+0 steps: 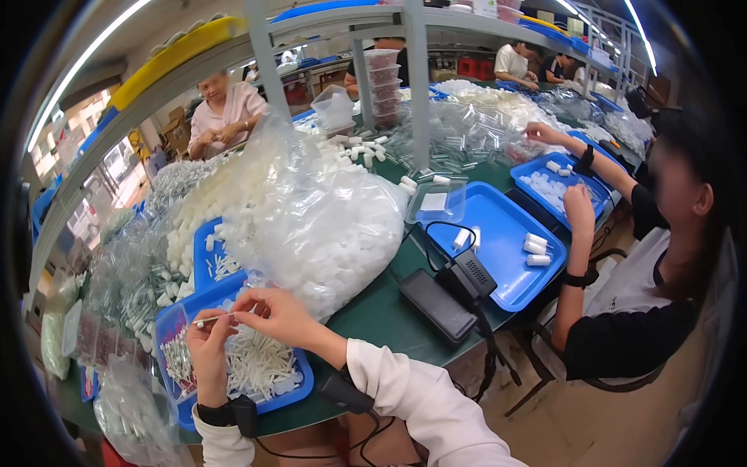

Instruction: The person is manually assembling small white plastic components and wire leads at an industrial workbench.

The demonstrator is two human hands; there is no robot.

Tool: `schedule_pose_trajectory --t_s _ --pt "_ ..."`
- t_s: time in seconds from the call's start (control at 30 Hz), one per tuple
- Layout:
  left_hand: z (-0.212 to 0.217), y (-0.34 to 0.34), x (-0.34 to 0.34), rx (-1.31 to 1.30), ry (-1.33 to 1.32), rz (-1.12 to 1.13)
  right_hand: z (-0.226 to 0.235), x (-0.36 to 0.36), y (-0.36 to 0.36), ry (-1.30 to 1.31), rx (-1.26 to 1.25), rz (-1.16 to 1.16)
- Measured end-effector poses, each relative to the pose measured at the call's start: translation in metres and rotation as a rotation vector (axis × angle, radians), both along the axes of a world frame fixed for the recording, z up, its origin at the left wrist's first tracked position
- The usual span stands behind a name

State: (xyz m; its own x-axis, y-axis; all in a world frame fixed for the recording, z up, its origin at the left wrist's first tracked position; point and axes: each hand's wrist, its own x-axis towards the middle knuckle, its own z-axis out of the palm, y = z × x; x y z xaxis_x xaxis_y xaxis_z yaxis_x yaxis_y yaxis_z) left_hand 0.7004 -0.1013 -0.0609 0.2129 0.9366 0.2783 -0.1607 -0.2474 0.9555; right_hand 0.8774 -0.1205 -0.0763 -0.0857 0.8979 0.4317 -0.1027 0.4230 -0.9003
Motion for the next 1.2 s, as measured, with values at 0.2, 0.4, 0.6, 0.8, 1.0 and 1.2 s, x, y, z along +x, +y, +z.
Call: schedule_pose_trajectory --t_s 0.2,0.4,0.6,0.8,1.0,1.2 --pt "-0.002 -0.001 0.001 0.023 0.088 0.015 -0.009 0.000 0.007 0.034 0.052 0.035" --pt "-0.004 0.001 0.001 0.009 0.088 0.099 -0.010 0.001 0.007 -0.060 0.090 -0.059" --pt "0.002 -0.001 -0.001 -0.039 0.015 0.035 -0.010 0.000 0.008 -0.107 0.111 -0.098" --pt "0.004 0.001 0.000 -0.007 0.079 -0.039 -0.005 -0.001 0.006 -0.053 0.144 -0.101" --pt "-0.005 -0.001 0.003 -0.006 -0.034 0.022 -0.004 -0.002 0.001 -0.089 0.122 -0.080" --pt "-0.001 -0.014 0.003 0.092 0.001 0.011 0.003 -0.003 -0.006 -0.188 0.150 -0.143"
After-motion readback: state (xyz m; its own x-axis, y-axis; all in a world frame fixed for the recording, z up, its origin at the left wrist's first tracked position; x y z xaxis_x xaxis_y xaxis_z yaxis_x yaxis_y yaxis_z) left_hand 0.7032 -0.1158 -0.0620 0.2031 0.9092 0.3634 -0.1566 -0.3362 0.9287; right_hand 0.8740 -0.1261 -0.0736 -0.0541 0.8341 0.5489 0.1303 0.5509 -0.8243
